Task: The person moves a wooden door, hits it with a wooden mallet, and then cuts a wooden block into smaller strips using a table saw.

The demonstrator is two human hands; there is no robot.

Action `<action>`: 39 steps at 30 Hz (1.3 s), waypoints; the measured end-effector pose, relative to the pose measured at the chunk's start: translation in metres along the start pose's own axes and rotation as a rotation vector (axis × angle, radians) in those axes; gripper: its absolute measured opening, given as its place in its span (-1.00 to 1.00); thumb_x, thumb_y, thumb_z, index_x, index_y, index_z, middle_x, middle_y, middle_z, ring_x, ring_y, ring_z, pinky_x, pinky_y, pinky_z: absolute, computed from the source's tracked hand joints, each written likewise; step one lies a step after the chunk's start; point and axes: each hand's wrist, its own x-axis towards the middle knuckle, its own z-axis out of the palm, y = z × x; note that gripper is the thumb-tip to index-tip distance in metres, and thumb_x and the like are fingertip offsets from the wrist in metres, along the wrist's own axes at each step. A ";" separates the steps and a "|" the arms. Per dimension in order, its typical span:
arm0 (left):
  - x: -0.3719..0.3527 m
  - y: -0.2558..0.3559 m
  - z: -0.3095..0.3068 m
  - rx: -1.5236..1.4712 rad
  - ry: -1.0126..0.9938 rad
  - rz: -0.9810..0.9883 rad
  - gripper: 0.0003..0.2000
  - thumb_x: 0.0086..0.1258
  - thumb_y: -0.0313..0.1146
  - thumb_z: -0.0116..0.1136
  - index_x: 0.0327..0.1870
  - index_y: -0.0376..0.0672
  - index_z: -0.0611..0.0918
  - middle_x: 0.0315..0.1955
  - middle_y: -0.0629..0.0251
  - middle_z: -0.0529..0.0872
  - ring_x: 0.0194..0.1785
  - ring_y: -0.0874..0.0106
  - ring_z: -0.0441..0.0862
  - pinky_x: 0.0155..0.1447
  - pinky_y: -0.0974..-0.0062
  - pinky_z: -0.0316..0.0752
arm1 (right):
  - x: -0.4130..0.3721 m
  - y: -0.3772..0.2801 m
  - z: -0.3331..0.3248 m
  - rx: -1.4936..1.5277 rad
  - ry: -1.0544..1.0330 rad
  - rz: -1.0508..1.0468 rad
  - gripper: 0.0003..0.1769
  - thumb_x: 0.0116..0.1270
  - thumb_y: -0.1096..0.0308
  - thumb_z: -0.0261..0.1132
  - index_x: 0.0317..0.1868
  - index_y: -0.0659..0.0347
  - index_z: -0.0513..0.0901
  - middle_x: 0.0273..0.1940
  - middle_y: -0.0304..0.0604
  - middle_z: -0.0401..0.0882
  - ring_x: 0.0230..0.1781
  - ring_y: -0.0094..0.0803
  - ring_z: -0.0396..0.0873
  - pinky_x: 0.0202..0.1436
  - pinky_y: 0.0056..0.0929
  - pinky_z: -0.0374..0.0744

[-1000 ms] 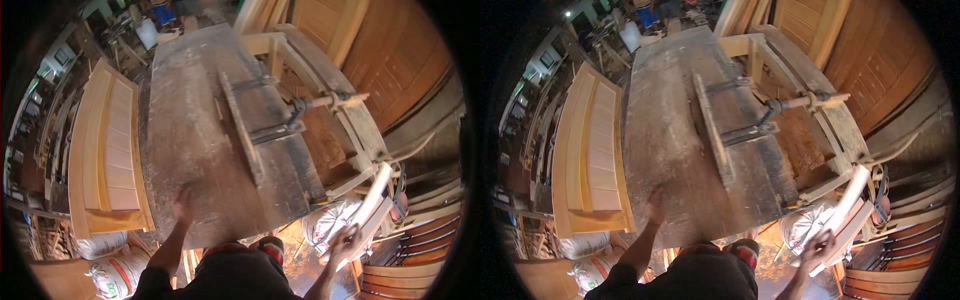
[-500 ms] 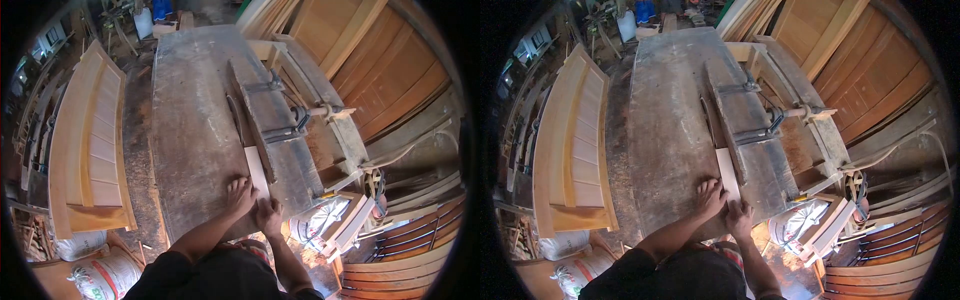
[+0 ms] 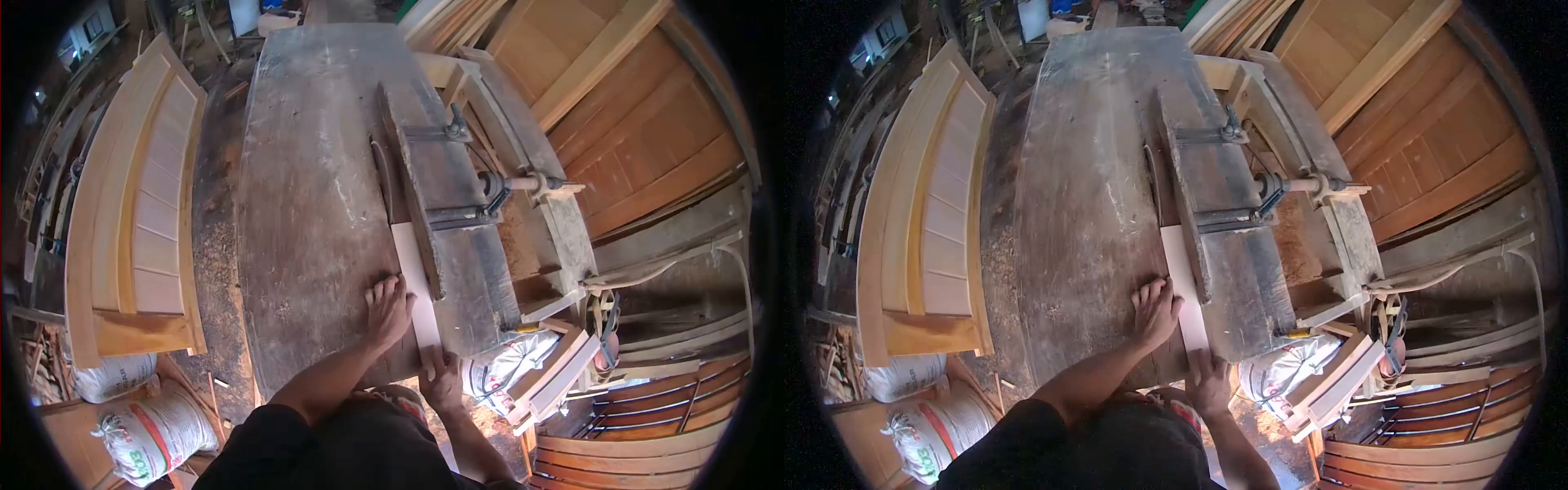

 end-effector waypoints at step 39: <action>0.018 -0.006 0.005 -0.091 0.030 -0.116 -0.53 0.40 -0.28 0.26 0.32 -0.20 0.61 0.06 0.24 0.59 0.21 0.19 0.48 0.28 0.12 0.30 | 0.127 0.013 0.003 -0.790 -0.355 -0.603 -0.34 0.45 0.13 0.23 0.50 0.18 0.46 0.53 -0.10 0.33 0.58 0.00 0.16 0.42 0.52 0.25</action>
